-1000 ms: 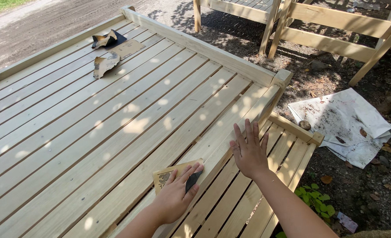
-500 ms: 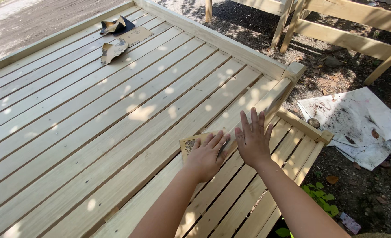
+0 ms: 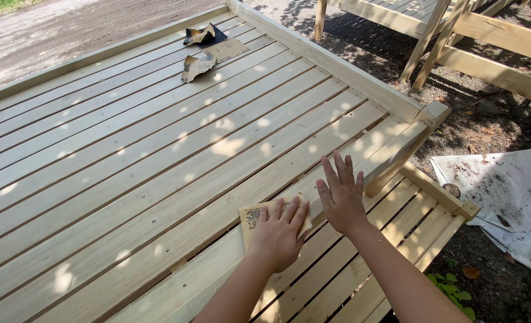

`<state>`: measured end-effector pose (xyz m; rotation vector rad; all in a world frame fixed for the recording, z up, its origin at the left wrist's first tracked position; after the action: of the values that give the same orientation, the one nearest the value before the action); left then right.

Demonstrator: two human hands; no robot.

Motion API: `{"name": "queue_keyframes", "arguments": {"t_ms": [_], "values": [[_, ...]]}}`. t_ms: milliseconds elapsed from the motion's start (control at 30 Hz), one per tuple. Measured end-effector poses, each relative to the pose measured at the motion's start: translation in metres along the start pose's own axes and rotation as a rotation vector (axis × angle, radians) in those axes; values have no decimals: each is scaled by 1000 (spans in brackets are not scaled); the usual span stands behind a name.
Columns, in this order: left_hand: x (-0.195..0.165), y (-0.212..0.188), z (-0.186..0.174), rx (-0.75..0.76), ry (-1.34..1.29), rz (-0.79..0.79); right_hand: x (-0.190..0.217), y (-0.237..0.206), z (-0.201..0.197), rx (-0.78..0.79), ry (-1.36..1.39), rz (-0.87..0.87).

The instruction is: The person sands the slatted wooden surface and frame of a furniture panel by hand, rubbing sandpaper back and forth across the planks and edges, working progressively along the surface and over the side rails.

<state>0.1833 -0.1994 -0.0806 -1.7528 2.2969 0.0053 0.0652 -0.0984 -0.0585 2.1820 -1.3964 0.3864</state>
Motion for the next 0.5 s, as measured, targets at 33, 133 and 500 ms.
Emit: {"name": "queue_keyframes", "arguments": {"t_ms": [33,133,500], "values": [[-7,20,-4,-32,9,5,0,-2,0,7,11,10],[-15,39,-2,-80,45,6,5,-5,-4,49,195,49],[40,-131,5,46,65,-145,130,-112,31,748,-451,-320]]}}
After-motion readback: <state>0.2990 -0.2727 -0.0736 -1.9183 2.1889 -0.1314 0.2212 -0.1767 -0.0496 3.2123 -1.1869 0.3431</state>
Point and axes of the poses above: each hand's wrist, its own y-axis towards the middle knuckle, its own z-axis out of the palm, x = y × z, the point moved 9 cm from there along y, towards the middle knuckle, and after that the axes turned 11 degrees about z, right-handed, at the moved point
